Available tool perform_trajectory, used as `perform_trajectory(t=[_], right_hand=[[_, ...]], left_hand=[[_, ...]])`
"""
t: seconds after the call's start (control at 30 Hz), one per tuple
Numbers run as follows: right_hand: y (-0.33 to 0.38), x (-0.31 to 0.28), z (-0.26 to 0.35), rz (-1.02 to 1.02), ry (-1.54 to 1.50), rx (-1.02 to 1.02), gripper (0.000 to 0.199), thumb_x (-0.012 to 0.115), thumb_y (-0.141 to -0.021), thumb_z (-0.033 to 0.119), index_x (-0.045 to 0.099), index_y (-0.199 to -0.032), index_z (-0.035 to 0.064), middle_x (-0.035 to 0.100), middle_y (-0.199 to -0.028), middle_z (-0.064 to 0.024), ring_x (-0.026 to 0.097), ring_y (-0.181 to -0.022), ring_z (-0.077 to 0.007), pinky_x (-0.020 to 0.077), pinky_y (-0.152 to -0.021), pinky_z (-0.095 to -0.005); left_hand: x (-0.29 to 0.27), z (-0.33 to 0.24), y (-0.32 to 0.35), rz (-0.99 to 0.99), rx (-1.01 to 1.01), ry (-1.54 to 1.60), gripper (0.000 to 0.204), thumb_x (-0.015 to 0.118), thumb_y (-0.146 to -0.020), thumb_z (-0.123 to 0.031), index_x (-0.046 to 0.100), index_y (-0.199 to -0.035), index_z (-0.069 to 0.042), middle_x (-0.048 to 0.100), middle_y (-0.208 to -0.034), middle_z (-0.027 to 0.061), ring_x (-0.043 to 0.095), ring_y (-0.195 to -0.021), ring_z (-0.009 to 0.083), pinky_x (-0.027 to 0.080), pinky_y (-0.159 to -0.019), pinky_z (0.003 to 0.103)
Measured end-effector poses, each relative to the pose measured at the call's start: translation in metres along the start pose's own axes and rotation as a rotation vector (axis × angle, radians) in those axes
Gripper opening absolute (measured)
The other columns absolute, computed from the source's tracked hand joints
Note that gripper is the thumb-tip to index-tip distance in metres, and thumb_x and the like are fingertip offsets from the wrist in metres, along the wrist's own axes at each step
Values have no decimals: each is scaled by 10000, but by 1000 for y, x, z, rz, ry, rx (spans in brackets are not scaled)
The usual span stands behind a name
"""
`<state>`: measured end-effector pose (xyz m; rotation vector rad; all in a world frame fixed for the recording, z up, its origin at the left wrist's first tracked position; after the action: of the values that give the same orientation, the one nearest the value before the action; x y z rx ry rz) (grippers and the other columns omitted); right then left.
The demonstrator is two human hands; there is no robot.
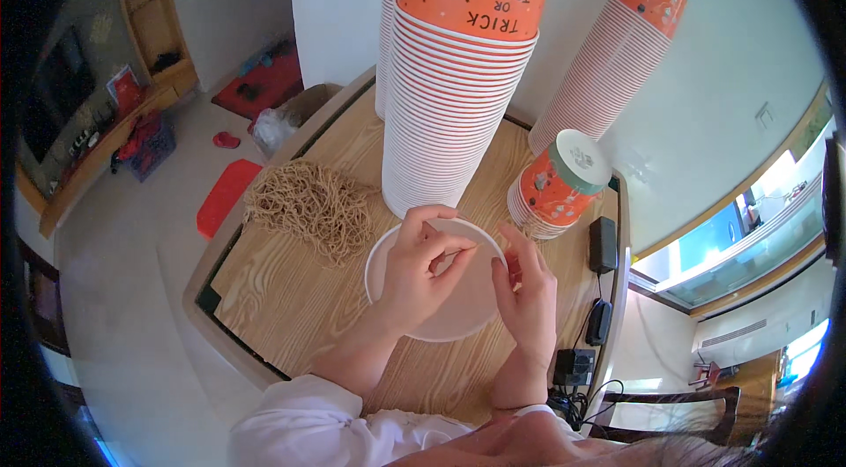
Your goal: Attaching rubber bands to the rims of paper cups as part of a manufacturing or packaging workflow.
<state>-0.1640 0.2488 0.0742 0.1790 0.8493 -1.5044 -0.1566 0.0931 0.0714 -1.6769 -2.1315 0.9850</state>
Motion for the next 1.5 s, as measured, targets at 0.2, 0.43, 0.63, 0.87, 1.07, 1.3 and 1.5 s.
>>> perform_trajectory(t=[0.2,0.43,0.63,0.87,1.07,1.3,1.5], right_hand=[[0,3,5,-14,-14,-71,390,569,-826,-55,558,-1202,48,566,-751,-68,528,-627,-101,445,-567,-235],[-1,5,-13,-7,-70,23,346,566,-866,21,545,-1210,53,595,-864,-138,604,-671,-198,491,-596,-317],[-3,10,-2,-38,-106,-62,302,561,-869,3,563,-1170,16,595,-907,-135,610,-705,-194,498,-605,-284],[-2,21,4,8,-137,-60,281,551,-878,0,579,-1158,4,590,-938,-135,614,-770,-206,522,-643,-288],[-2,26,1,10,-165,-36,280,553,-885,4,581,-1164,4,595,-950,-135,612,-777,-200,522,-646,-286],[-1,25,0,-4,-164,-43,280,558,-876,-4,586,-1155,10,596,-937,-133,607,-766,-189,519,-641,-281],[0,24,2,0,-173,-31,280,567,-872,-3,589,-1150,12,587,-913,-117,600,-756,-178,516,-633,-274]], left_hand=[[3,5,1,27,-21,5,156,736,-725,-18,661,-854,-65,543,-1086,68,520,-637,125,422,-527,242],[-5,-17,6,-142,150,-154,153,723,-734,-11,654,-860,-62,579,-941,68,551,-658,177,455,-561,264],[8,4,9,-46,-81,48,151,692,-752,8,627,-874,-51,585,-759,60,578,-649,189,472,-586,270],[17,37,13,-13,-319,486,77,664,-824,-15,624,-890,-13,658,-850,25,596,-754,74,473,-654,221],[14,40,13,-26,-314,420,70,661,-835,-28,629,-895,-13,666,-842,27,609,-764,75,482,-678,223],[16,35,12,-41,-268,427,72,660,-845,-49,623,-897,-18,666,-838,26,606,-739,75,475,-633,220],[19,39,13,-34,-309,437,65,674,-825,-16,642,-882,-20,667,-843,23,604,-764,64,482,-685,218]])
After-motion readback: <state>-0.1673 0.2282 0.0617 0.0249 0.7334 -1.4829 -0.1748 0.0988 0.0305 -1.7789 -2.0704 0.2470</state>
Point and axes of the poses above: each hand's wrist, its own y-axis away from the middle knuckle, its own x-axis out of the palm, z = x × y, the point moved 9 cm from there along -y, towards the middle knuckle
